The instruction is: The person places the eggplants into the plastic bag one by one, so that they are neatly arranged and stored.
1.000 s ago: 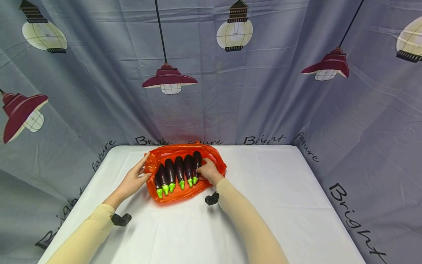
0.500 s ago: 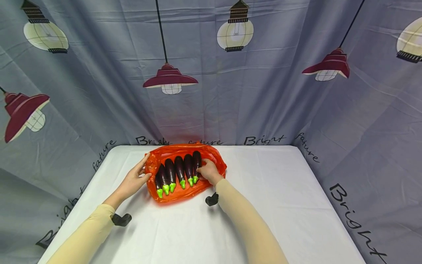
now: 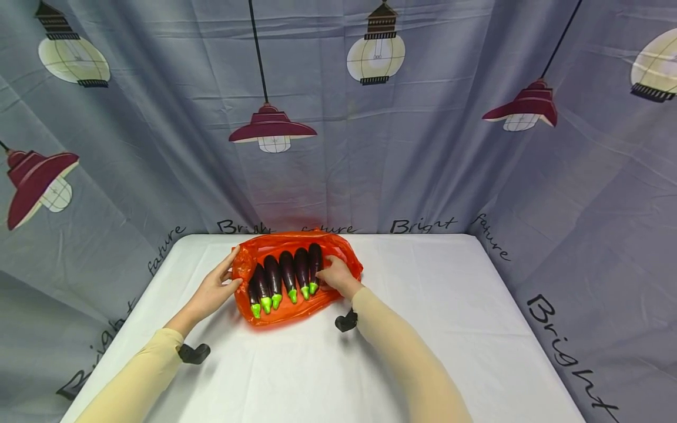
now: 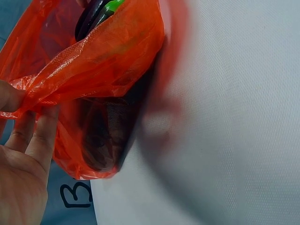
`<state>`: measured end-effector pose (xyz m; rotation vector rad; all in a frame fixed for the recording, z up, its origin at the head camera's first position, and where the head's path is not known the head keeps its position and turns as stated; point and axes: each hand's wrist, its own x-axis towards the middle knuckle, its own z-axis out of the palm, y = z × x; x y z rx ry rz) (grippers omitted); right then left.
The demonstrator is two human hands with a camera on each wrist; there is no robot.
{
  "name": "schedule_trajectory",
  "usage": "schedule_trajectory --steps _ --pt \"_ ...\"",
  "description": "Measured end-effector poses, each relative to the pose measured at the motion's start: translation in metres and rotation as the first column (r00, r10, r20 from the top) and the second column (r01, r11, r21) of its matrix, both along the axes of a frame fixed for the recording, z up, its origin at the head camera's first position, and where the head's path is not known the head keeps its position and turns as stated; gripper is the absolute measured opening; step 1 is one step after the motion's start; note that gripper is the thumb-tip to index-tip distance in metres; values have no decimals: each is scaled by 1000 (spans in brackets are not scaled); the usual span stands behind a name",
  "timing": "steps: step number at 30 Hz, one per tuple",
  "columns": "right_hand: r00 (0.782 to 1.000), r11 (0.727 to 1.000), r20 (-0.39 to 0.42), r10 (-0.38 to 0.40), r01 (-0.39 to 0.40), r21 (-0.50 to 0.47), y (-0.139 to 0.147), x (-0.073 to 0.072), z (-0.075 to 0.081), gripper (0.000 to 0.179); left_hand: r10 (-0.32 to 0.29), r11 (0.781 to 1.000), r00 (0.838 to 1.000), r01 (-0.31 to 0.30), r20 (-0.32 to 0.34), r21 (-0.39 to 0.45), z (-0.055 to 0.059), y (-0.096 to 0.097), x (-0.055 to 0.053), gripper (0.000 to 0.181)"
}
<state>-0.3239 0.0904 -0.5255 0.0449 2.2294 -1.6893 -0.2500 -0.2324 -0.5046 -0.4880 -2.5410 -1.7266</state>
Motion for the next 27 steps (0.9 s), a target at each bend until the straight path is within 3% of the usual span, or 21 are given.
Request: schedule_trajectory --steps 7,14,27 --pt "999 999 -12 38 -38 27 8 7 13 66 2 1000 1000 -2 5 -16 1 0 -1 82" --pt "994 994 -25 103 -104 -20 18 17 21 67 11 1000 1000 -11 0 -23 0 0 0 84" --pt "979 988 -133 153 -153 14 40 33 32 67 9 999 1000 -9 -3 -42 3 2 2 84"
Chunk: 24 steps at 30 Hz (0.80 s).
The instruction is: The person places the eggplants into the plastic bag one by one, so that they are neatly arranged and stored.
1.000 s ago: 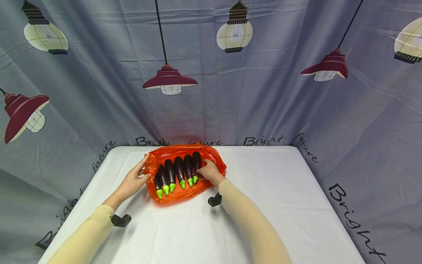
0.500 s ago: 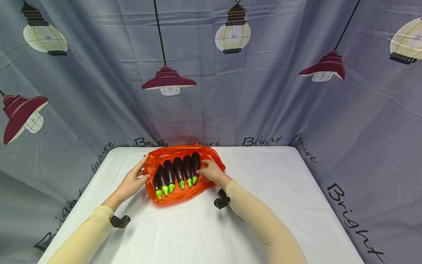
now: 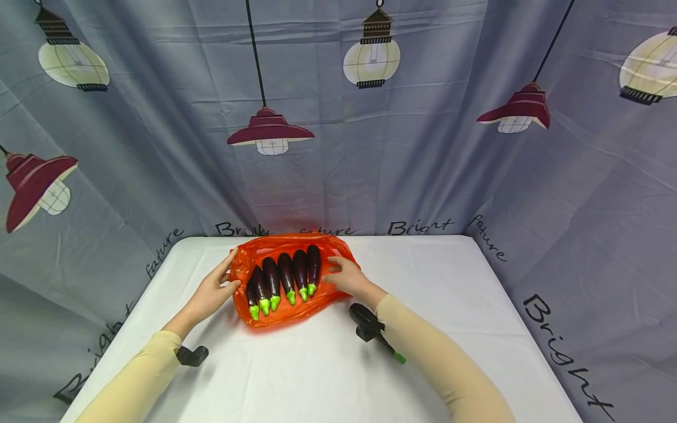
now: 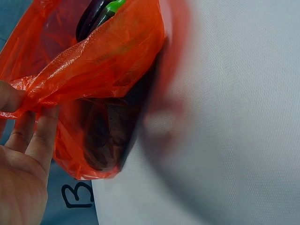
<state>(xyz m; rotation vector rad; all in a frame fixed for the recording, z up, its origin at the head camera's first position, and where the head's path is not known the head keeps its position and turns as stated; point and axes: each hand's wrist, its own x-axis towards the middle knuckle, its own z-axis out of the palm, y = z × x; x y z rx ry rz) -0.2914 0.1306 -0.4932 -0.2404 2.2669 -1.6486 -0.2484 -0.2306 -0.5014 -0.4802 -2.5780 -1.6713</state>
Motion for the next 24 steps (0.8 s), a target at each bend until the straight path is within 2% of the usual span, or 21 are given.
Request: schedule_trajectory --steps 9,17,24 --pt "999 997 3 -36 36 72 14 3 4 69 0 1000 1000 0 2 4 0 0 0 84" --pt "998 990 -47 -50 56 131 27 5 1 64 -7 1000 1000 8 -4 14 -2 0 -1 83" --pt "996 987 -68 -50 60 152 37 11 1 67 -2 1000 1000 2 -5 11 -3 0 -2 83"
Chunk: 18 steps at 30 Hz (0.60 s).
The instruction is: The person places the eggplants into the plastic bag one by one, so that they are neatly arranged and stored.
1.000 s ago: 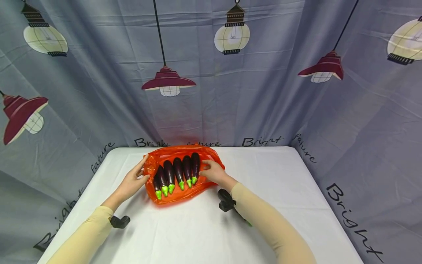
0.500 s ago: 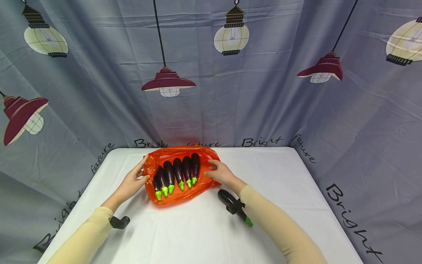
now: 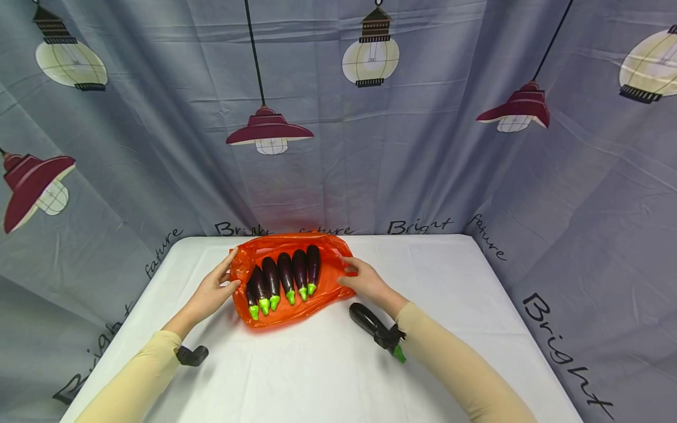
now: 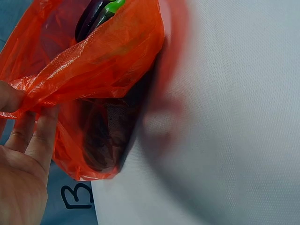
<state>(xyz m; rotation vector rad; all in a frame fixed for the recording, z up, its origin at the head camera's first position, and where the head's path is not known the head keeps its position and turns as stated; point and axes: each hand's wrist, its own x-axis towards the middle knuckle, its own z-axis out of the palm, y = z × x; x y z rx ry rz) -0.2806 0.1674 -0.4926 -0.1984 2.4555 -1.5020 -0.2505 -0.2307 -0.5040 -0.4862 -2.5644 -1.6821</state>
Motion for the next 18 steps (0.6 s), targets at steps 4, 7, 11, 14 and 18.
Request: schedule_trajectory --steps 4,7,11,14,18 --pt "1000 1000 -19 14 -14 -1 6 3 -1 67 -1 1000 1000 1 1 -1 1 0 0 82" --pt "998 999 -43 36 -36 1 10 6 -2 66 -1 1000 1000 1 9 8 1 1 0 82" --pt "997 999 -61 53 -54 -8 16 8 -5 66 -11 1000 1000 10 15 29 2 0 1 81" --pt "997 998 -63 50 -52 -21 19 11 -5 66 -13 999 1000 12 20 36 1 0 1 82" --pt "996 998 -68 55 -57 -30 24 14 -5 66 -11 999 1000 10 24 38 0 0 1 82"
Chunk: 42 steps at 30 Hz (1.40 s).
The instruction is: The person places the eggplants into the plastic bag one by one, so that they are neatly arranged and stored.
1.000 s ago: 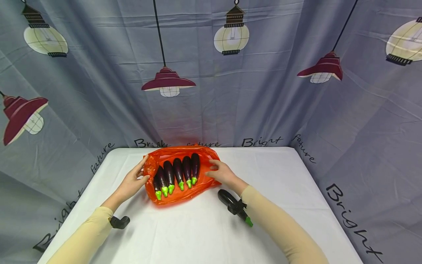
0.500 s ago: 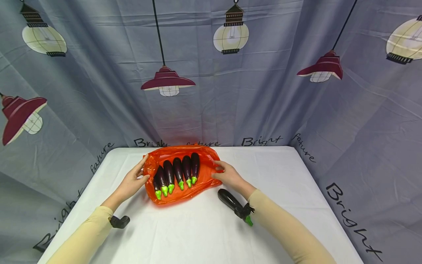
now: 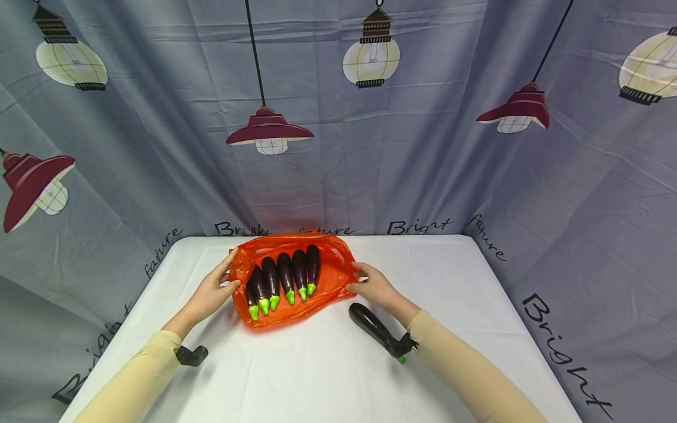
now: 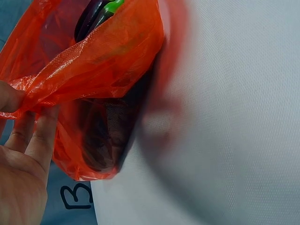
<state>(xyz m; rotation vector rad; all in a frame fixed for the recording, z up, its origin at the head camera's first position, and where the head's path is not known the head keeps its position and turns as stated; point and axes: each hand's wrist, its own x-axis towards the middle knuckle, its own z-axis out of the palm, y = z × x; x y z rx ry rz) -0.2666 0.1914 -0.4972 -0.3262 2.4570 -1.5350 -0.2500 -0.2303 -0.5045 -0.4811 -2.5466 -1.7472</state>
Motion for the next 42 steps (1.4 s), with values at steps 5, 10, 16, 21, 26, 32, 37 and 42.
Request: schedule_trajectory --steps 5,10,16,21,26,32,37,42 --pt "1000 1000 10 -1 1 12 4 3 -1 66 -7 1000 1000 7 2 15 0 1 0 82" --pt "1000 999 7 -8 8 36 7 7 1 68 -3 1000 1000 3 4 15 1 1 1 81" --pt "1000 999 -12 -3 4 51 12 11 1 69 1 1000 1000 -1 2 3 0 1 0 82" --pt "1000 998 5 -9 8 70 15 15 2 70 8 1000 1000 -8 2 -14 1 3 0 80" --pt "1000 997 10 -2 1 75 19 19 2 71 0 1000 1000 0 10 -9 19 8 11 78" --pt "1000 994 19 7 -9 105 25 21 -1 77 -16 1000 1000 16 -16 -19 28 10 17 78" --pt "999 989 3 42 -42 145 28 25 -4 80 -11 1000 1000 11 8 -7 27 9 15 77" --pt "999 979 8 46 -47 197 30 29 -4 83 4 1000 1000 -4 10 -9 8 4 4 79"
